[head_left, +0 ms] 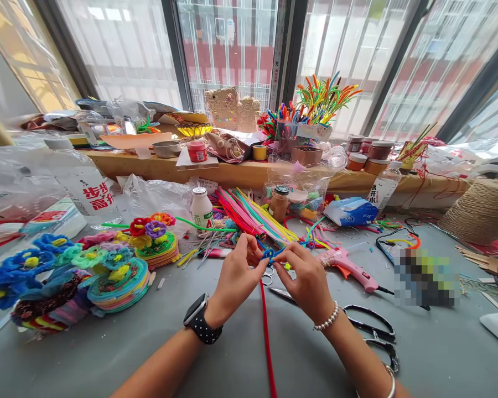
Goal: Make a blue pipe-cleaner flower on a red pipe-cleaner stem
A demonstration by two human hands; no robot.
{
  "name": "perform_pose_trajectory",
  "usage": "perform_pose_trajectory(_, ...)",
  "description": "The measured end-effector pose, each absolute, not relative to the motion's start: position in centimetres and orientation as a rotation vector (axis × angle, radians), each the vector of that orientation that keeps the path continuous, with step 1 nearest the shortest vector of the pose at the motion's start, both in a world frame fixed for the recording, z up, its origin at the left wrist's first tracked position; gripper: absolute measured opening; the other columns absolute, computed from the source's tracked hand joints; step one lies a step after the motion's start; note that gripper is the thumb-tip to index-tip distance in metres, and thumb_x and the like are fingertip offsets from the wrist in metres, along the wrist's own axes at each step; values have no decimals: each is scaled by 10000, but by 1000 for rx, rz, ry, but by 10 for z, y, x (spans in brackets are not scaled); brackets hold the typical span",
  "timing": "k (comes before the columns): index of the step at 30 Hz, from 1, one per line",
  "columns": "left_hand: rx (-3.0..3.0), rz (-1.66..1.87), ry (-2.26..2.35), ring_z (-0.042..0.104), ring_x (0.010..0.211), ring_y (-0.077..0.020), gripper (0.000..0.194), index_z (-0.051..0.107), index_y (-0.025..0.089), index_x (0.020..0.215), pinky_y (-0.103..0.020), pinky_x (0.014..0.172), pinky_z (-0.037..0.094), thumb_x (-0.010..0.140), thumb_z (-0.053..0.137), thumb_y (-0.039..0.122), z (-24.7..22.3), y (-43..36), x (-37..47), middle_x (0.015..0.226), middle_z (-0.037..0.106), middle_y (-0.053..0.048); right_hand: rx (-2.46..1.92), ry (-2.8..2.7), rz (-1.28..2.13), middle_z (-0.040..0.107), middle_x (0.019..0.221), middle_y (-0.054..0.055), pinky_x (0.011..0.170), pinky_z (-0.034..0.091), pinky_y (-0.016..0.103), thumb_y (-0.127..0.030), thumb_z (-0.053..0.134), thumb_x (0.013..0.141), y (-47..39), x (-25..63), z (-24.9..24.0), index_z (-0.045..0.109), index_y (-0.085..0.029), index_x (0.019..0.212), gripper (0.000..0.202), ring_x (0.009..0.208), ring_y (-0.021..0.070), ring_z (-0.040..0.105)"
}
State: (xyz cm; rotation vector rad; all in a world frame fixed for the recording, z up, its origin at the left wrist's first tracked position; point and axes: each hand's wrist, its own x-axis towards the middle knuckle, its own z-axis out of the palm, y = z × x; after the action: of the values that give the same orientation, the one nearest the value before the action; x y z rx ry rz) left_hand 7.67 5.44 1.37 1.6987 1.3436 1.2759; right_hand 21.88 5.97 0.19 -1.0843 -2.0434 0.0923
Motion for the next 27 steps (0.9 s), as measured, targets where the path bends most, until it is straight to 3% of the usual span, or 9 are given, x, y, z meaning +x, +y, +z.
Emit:
perform_pose_trajectory(7, 2082, 1311, 1482, 518, 584, -110, 121, 384, 221, 760, -212, 545, 356, 711, 487, 179, 11, 47, 80, 668, 510, 33, -1223, -1613, 911, 471, 600, -1, 525, 330, 233, -260, 538, 690, 63, 216, 1, 510, -148, 604, 144, 544, 106, 405)
perform_pose_trajectory(12, 1965, 1423, 1304, 502, 584, -94, 185, 327, 211, 719, -221, 588, 395, 701, 506, 170, 14, 47, 82, 643, 469, 44, -1042, -1138, 1679, 319, 481, -59, 408, 153, 196, -268, 564, 631, 66, 221, 3, 419, -150, 507, 224, 442, 54, 253)
perform_pose_trajectory(19, 1420, 1276, 980, 471, 568, -66, 296, 285, 207, 738, -196, 561, 389, 674, 575, 198, 20, 54, 78, 610, 443, 74, -1089, -1230, 1573, 405, 525, -54, 438, 182, 200, -312, 659, 588, 67, 230, 13, 540, -136, 639, 219, 467, 48, 280)
perform_pose_trajectory(27, 1114, 1185, 910, 462, 550, -57, 346, 311, 194, 728, -193, 542, 396, 612, 638, 198, 25, 56, 78, 603, 403, 79, -1024, -1315, 1549, 341, 506, -57, 433, 132, 217, -370, 636, 629, 69, 231, 14, 520, -124, 574, 277, 463, 45, 228)
